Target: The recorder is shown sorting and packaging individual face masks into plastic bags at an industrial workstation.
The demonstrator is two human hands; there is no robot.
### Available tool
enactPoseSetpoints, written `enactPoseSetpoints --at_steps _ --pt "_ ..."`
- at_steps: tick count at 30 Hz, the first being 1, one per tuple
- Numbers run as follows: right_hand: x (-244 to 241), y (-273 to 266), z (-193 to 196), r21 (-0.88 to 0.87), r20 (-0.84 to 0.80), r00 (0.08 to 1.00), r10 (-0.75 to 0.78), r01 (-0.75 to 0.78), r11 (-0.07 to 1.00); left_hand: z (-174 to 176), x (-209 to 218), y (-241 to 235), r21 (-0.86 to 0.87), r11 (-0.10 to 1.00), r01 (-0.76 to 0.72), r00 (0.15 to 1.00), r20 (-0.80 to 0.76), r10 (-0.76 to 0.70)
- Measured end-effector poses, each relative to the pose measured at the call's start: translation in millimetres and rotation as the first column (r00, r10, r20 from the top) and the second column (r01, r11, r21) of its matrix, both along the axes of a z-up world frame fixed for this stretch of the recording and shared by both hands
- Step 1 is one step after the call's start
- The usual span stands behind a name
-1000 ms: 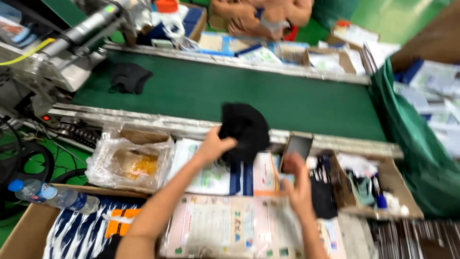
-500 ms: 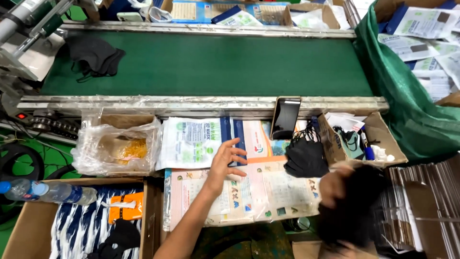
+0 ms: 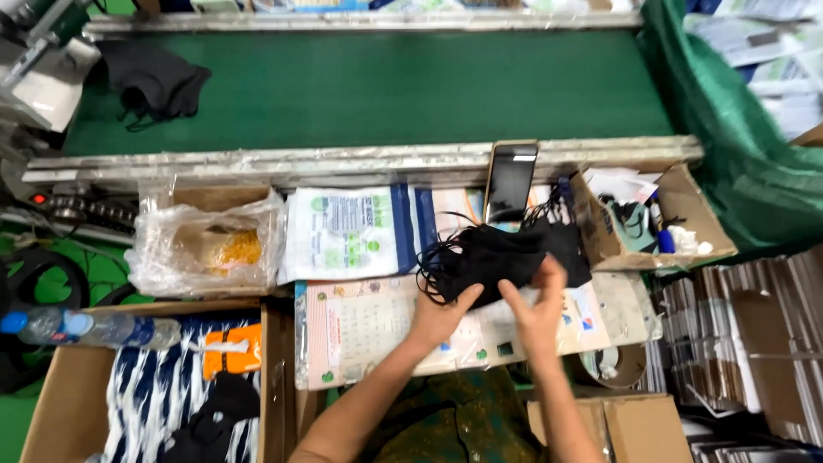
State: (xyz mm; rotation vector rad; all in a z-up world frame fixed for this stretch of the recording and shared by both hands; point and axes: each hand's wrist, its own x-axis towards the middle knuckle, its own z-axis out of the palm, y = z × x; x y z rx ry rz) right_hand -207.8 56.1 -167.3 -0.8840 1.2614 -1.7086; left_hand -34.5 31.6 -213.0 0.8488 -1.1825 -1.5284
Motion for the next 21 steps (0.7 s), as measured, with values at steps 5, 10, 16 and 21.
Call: enactPoseSetpoints --at_steps 5,10,16,21 --pt "-20.7 5.3 70.3 -0.222 -0.851 0.507 -0.139 -0.106 0.969 51.4 32.2 9.4 -0.148 0.988 0.047 0.916 0.400 0.016" --pt "-38.1 5.7 -47.7 0.119 -0.776 0.557 0.297 -0.333 0.935 47.4 22.0 5.4 -0.528 0.843 0.100 0.903 0.404 0.146" --pt "-33.6 12.8 -35.5 0.343 -0.536 0.683 0.496 -0.361 0.867 44.9 27.3 9.3 -0.511 0.849 0.134 0.795 0.567 0.216" --pt "-24.2 2.4 -18.6 0.001 -0.911 0.373 0.179 -0.431 0.902 45.9 20.6 8.9 -0.556 0.816 0.158 0.829 0.524 0.196"
